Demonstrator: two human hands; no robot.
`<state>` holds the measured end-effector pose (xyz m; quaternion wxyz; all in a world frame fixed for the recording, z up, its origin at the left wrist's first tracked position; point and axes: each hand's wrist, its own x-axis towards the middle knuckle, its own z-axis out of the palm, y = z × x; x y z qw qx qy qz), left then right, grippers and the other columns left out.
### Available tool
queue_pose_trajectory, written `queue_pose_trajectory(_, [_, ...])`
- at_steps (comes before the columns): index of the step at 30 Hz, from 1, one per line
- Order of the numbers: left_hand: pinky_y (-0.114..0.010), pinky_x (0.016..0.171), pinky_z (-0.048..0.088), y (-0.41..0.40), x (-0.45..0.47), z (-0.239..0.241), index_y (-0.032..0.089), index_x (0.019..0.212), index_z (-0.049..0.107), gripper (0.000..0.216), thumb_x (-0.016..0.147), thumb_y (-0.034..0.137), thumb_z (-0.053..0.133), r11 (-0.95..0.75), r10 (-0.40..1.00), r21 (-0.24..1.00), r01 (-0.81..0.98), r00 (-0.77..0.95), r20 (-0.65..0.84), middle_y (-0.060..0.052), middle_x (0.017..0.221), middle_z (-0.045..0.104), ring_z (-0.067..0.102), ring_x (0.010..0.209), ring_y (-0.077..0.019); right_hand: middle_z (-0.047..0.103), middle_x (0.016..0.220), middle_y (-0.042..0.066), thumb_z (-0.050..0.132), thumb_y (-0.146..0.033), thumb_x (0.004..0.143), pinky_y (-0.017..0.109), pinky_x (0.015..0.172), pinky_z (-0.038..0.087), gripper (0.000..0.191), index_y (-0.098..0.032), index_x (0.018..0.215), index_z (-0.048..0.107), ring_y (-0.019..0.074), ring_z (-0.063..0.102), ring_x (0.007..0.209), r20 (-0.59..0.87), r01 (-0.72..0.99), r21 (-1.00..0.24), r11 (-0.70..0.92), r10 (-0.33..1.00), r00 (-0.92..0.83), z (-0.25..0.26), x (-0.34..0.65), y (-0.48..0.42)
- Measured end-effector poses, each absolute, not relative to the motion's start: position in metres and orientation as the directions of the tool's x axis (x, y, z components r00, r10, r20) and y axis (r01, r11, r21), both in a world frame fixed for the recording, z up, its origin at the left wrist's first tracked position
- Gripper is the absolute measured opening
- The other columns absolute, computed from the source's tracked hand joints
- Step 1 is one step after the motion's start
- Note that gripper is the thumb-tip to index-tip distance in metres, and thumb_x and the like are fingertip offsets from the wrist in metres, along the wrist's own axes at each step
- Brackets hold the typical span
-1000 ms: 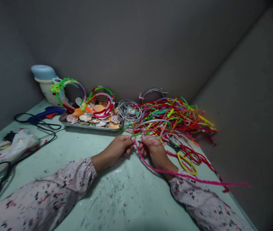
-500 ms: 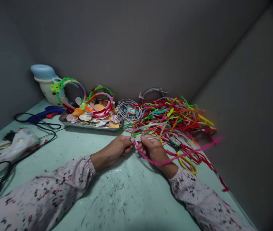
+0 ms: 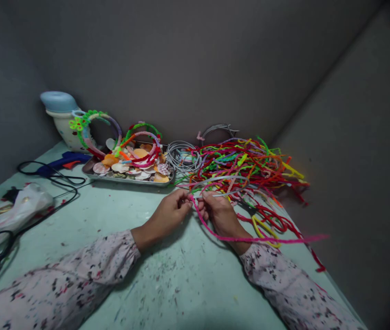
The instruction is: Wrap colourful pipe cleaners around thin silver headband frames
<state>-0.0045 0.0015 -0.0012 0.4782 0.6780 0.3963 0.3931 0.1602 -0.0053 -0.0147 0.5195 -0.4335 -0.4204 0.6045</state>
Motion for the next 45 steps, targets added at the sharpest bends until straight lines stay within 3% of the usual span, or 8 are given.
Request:
queue_pose_trajectory(4, [-0.024, 0.063, 0.037, -0.0009, -0.0046, 0.0001, 0.017, 0.087, 0.061, 0.012, 0.082, 0.024, 0.054, -0.325, 0.922, 0.892, 0.312, 0.313, 0.227, -0.001, 0.076, 0.058, 0.049, 0.069, -0.0136, 0.059, 0.054, 0.0, 0.066, -0.05, 0.076, 0.018, 0.039, 0.035, 0.038, -0.014, 0.066, 0.061, 0.0064, 0.049, 0.042, -0.089, -0.251, -0.962, -0.108, 0.992, -0.084, -0.0124, 0.1584, -0.0061])
queue_pose_trajectory(11, [-0.024, 0.064, 0.038, -0.0002, -0.0052, 0.0018, 0.016, 0.09, 0.063, 0.014, 0.083, 0.024, 0.053, -0.352, 0.926, 0.858, 0.375, 0.274, 0.26, -0.002, 0.079, 0.06, 0.051, 0.068, -0.0131, 0.059, 0.055, 0.0, 0.067, -0.049, 0.075, 0.017, 0.038, 0.035, 0.037, -0.014, 0.065, 0.061, 0.0062, 0.049, 0.042, -0.085, -0.261, -0.96, -0.104, 0.993, -0.085, -0.0114, 0.1576, -0.0068])
queue_pose_trajectory(39, [-0.026, 0.067, 0.04, -0.004, -0.0062, 0.0049, 0.016, 0.084, 0.063, 0.013, 0.082, 0.026, 0.055, -0.307, 0.94, 0.916, 0.259, 0.233, 0.249, -0.004, 0.08, 0.061, 0.051, 0.071, -0.0137, 0.058, 0.05, -0.001, 0.07, -0.055, 0.067, 0.019, 0.032, 0.033, 0.039, -0.017, 0.067, 0.06, 0.0088, 0.049, 0.037, -0.045, -0.265, -0.962, -0.06, 0.997, -0.066, -0.021, 0.1543, 0.0019])
queue_pose_trajectory(45, [-0.026, 0.065, 0.04, -0.0044, -0.006, 0.0062, 0.016, 0.083, 0.063, 0.012, 0.081, 0.025, 0.056, -0.291, 0.945, 0.924, 0.25, 0.227, 0.237, -0.003, 0.079, 0.061, 0.052, 0.071, -0.0139, 0.057, 0.048, -0.002, 0.064, -0.054, 0.076, 0.019, 0.037, 0.034, 0.038, -0.017, 0.068, 0.06, 0.0085, 0.048, 0.038, -0.004, -0.214, -0.977, -0.021, 0.997, -0.081, -0.0204, 0.1565, -0.003])
